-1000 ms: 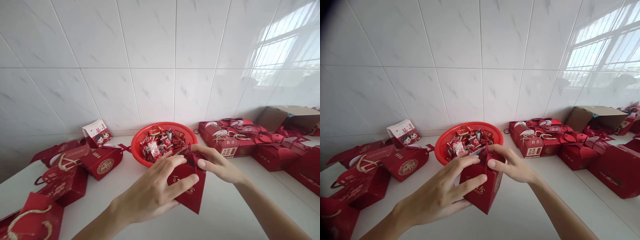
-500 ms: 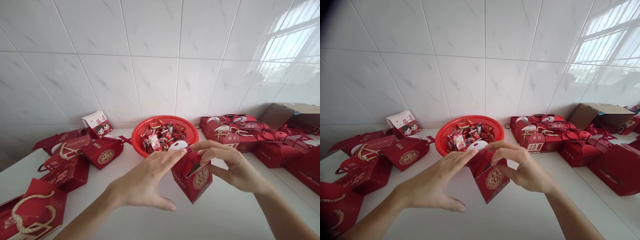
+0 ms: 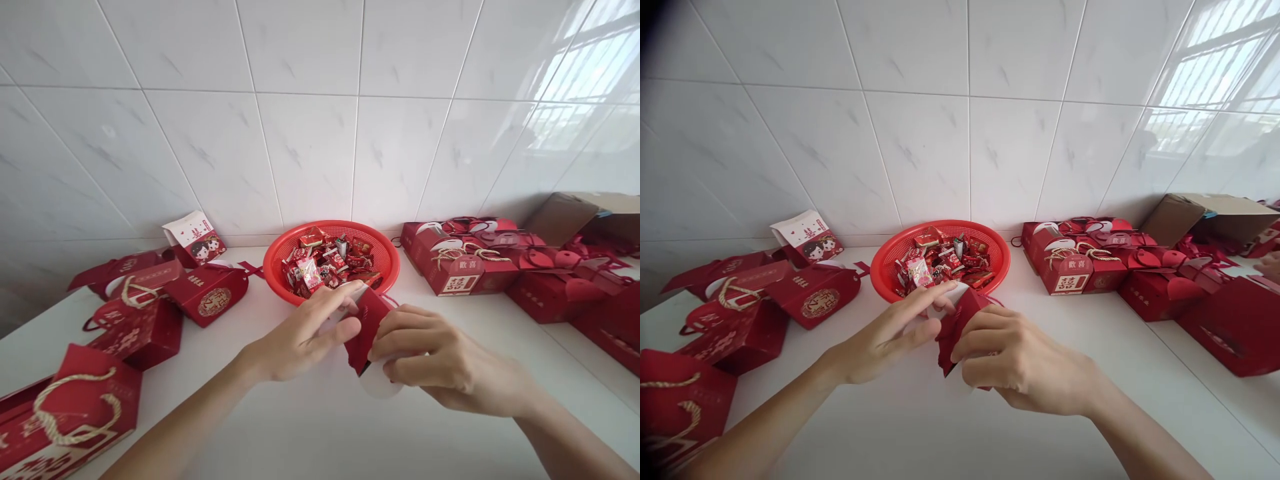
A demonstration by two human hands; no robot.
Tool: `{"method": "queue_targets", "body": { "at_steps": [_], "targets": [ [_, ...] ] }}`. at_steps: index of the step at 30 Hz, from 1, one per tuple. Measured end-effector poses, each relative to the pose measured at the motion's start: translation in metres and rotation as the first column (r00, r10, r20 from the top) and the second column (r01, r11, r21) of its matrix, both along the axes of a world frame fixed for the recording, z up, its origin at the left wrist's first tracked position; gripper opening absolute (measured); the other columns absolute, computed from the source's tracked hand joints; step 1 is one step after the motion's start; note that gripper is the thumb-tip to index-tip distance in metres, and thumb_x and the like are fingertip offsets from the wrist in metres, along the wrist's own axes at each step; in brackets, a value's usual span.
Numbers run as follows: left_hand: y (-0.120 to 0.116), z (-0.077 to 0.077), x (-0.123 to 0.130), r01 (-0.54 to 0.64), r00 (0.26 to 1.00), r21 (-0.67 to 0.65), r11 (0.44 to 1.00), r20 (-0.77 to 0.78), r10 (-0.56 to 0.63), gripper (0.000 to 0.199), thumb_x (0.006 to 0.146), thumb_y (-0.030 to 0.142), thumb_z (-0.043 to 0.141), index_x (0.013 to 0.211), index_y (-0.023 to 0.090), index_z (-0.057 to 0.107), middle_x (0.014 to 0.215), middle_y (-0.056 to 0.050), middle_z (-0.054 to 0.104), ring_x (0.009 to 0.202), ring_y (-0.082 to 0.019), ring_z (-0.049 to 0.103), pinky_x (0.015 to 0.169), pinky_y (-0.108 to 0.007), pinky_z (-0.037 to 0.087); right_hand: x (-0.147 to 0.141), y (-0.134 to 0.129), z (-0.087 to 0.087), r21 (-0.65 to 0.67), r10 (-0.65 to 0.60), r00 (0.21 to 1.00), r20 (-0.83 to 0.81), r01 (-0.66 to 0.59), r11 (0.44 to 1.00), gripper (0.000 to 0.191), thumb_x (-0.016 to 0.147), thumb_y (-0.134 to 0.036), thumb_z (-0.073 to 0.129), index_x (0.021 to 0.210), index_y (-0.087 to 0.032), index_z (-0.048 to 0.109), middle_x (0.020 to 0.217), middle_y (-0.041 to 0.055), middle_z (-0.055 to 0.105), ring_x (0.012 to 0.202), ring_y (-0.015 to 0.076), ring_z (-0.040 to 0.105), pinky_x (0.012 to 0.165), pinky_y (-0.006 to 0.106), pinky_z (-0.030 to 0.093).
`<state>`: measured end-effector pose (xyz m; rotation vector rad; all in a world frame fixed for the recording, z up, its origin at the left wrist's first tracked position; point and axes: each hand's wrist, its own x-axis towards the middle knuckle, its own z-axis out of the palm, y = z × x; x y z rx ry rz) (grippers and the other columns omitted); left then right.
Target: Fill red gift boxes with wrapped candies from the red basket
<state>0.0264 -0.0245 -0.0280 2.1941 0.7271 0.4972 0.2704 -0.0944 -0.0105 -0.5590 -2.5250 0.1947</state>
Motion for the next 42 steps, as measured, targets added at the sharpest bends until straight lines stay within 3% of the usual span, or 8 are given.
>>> {"method": "queue_targets", "body": {
  "at_steps": [3, 10, 15, 17, 23, 29, 34, 42],
  "targets": [
    [0.001, 0.0, 0.0, -0.063, 0.997, -0.076, 0.995, 0.033, 0.066, 0.059, 0.103, 0.056, 0.04, 0.155, 0.029, 0.036, 0.142, -0.007, 0.06, 0.126, -0.025, 0.058, 0.105, -0.039, 0.048, -0.003, -0.001, -0.003, 0.043, -0.009, 1.0, 0.0, 0.009, 0.999, 0.027, 0.094, 0.0, 0.048, 0.079, -0.02, 0.06, 0.094, 0.0063, 0.073, 0.091, 0.0188, 0.061, 0.078, 0.034, 0.05],
    [-0.006, -0.002, 0.003, -0.111, 0.992, 0.124, 0.986, -0.048, 0.118, 0.056, 0.099, 0.054, 0.049, 0.149, 0.029, 0.047, 0.146, -0.008, 0.056, 0.133, -0.029, 0.051, 0.112, -0.044, 0.043, -0.006, 0.002, -0.008, 0.097, 0.021, 0.999, -0.044, -0.017, 0.995, 0.026, 0.097, -0.005, 0.047, 0.08, -0.019, 0.061, 0.092, 0.0059, 0.074, 0.086, 0.0178, 0.06, 0.077, 0.034, 0.05],
    [0.004, 0.0, 0.0, -0.149, 0.989, -0.039, 0.988, -0.002, 0.149, 0.055, 0.093, 0.052, 0.061, 0.14, 0.025, 0.054, 0.096, -0.003, 0.068, 0.089, -0.02, 0.065, 0.084, -0.035, 0.055, -0.006, 0.0, -0.008, 0.11, -0.01, 0.998, -0.062, 0.017, 0.994, 0.024, 0.095, -0.002, 0.05, 0.084, -0.019, 0.062, 0.094, 0.0053, 0.074, 0.09, 0.0169, 0.061, 0.079, 0.033, 0.05],
    [0.007, 0.002, -0.003, -0.129, 0.992, -0.079, 0.988, 0.006, 0.13, 0.055, 0.091, 0.05, 0.064, 0.14, 0.026, 0.054, 0.091, 0.0, 0.065, 0.088, -0.019, 0.065, 0.086, -0.034, 0.054, -0.006, -0.002, -0.008, 0.13, -0.029, 0.998, -0.06, 0.037, 0.991, 0.024, 0.094, 0.0, 0.05, 0.084, -0.019, 0.062, 0.094, 0.0054, 0.074, 0.092, 0.0178, 0.06, 0.079, 0.033, 0.05],
    [0.003, 0.012, -0.015, -0.036, 0.999, -0.126, 0.991, -0.023, 0.034, 0.07, 0.083, 0.029, 0.072, 0.147, 0.034, 0.046, 0.12, -0.004, 0.064, 0.097, -0.02, 0.065, 0.089, -0.036, 0.055, -0.002, -0.004, -0.008, 0.158, -0.129, 0.991, 0.017, 0.125, 0.98, 0.016, 0.096, -0.008, 0.055, 0.088, -0.018, 0.065, 0.099, 0.011, 0.073, 0.09, 0.0202, 0.06, 0.077, 0.034, 0.051],
    [-0.008, 0.014, -0.016, 0.068, 0.974, -0.109, 0.992, -0.208, -0.089, 0.096, 0.074, 0.029, 0.079, 0.155, 0.044, 0.03, 0.15, -0.005, 0.047, 0.097, -0.02, 0.066, 0.086, -0.034, 0.057, 0.003, 0.0, -0.004, -0.025, -0.213, 0.974, 0.073, 0.216, 0.976, 0.028, 0.097, -0.044, 0.059, 0.091, -0.018, 0.068, 0.11, 0.0133, 0.07, 0.085, 0.0195, 0.065, 0.072, 0.032, 0.051],
    [-0.016, 0.013, -0.011, 0.103, 0.917, -0.029, 0.994, -0.384, -0.106, 0.104, 0.073, 0.031, 0.079, 0.159, 0.043, 0.022, 0.167, -0.004, 0.021, 0.133, -0.032, 0.052, 0.101, -0.037, 0.051, 0.012, 0.001, -0.008, -0.179, -0.387, 0.904, 0.183, 0.418, 0.891, 0.03, 0.1, -0.046, 0.054, 0.108, -0.022, 0.07, 0.111, 0.0101, 0.07, 0.078, 0.017, 0.068, 0.067, 0.028, 0.051],
    [-0.019, 0.01, -0.003, 0.186, 0.885, 0.048, 0.981, -0.442, -0.147, 0.081, 0.076, 0.029, 0.076, 0.151, 0.035, 0.045, 0.16, -0.005, 0.039, 0.144, -0.034, 0.041, 0.111, -0.042, 0.044, 0.02, 0.002, -0.003, -0.386, -0.37, 0.837, 0.403, 0.522, 0.76, 0.051, 0.083, -0.052, 0.072, 0.129, -0.029, 0.067, 0.147, 0.0091, 0.057, 0.116, 0.0317, 0.065, 0.092, 0.038, 0.051]
  ]
}}
